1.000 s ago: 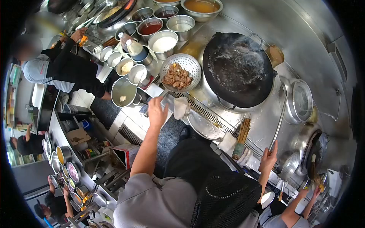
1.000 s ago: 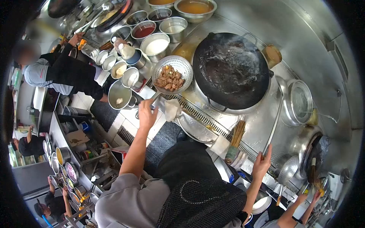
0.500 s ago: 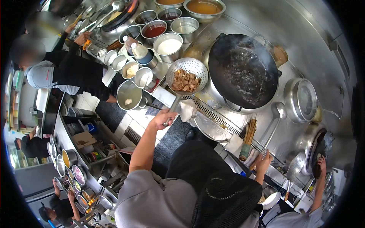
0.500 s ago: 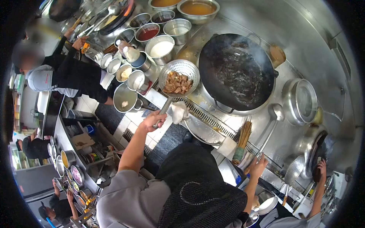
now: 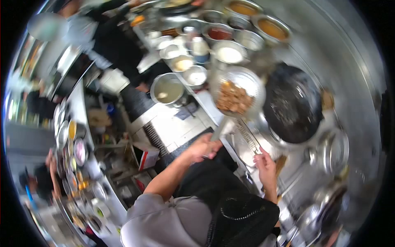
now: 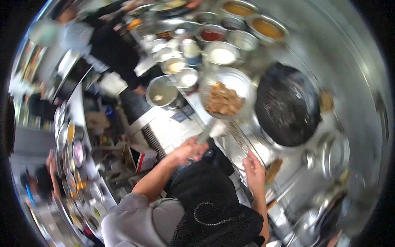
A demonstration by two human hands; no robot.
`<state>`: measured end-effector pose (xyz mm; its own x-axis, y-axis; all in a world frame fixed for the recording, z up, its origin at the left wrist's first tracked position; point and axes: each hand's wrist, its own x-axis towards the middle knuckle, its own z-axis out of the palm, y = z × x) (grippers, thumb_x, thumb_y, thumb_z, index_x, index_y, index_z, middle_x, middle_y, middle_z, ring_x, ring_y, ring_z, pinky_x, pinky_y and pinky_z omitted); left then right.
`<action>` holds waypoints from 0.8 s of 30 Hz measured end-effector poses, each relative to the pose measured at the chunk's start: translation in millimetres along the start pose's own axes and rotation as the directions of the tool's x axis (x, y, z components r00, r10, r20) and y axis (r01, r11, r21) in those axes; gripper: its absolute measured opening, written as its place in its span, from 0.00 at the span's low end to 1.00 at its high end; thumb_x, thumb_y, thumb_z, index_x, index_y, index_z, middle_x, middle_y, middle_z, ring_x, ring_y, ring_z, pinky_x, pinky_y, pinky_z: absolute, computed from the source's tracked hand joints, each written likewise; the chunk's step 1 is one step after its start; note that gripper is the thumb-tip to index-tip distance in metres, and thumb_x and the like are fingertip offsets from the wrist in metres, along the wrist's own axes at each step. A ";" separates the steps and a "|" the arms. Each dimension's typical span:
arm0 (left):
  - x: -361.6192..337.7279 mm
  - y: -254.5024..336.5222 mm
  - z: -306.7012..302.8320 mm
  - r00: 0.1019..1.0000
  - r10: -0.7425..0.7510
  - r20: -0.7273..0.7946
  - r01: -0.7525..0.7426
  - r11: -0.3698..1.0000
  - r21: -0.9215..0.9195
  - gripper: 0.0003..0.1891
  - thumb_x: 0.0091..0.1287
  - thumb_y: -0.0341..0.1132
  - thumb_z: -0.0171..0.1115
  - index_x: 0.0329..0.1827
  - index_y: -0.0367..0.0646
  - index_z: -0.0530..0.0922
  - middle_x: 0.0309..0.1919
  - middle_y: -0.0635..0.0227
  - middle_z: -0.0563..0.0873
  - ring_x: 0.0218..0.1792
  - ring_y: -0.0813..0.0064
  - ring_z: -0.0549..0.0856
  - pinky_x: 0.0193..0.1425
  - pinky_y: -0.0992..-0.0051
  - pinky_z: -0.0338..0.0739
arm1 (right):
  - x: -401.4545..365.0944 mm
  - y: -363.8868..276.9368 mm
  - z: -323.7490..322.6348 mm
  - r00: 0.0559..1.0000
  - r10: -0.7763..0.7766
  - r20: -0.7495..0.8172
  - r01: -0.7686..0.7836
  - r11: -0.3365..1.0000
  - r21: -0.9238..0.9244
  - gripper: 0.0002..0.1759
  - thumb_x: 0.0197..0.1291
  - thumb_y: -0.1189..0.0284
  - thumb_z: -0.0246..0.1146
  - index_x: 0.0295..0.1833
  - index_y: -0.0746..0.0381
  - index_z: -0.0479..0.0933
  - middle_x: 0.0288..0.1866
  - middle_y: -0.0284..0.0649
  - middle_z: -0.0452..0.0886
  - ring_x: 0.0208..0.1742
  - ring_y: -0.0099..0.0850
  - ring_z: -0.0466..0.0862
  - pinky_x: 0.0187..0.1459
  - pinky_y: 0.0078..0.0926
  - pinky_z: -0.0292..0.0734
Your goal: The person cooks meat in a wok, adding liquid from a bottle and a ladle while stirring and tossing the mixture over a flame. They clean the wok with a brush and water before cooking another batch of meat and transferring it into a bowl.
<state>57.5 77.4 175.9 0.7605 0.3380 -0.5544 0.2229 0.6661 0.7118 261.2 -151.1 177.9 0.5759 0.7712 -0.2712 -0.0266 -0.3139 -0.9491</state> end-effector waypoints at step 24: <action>-223.8 -207.6 -64.2 0.164 0.218 -0.962 -0.711 0.702 0.037 0.10 0.75 0.39 0.59 0.49 0.42 0.75 0.39 0.65 0.84 0.36 0.75 0.88 0.39 0.75 0.82 | 63.7 -68.6 125.4 0.419 0.370 0.829 -0.410 0.892 -0.191 0.13 0.60 0.74 0.58 0.51 0.61 0.68 0.21 0.33 0.64 0.15 0.23 0.64 0.14 0.23 0.64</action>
<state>-198.1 -93.9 124.6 -0.4133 0.8403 -0.3509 -0.3618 0.2021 0.9101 197.3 -11.0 205.7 -0.4460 0.6660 -0.5980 -0.1032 -0.7019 -0.7048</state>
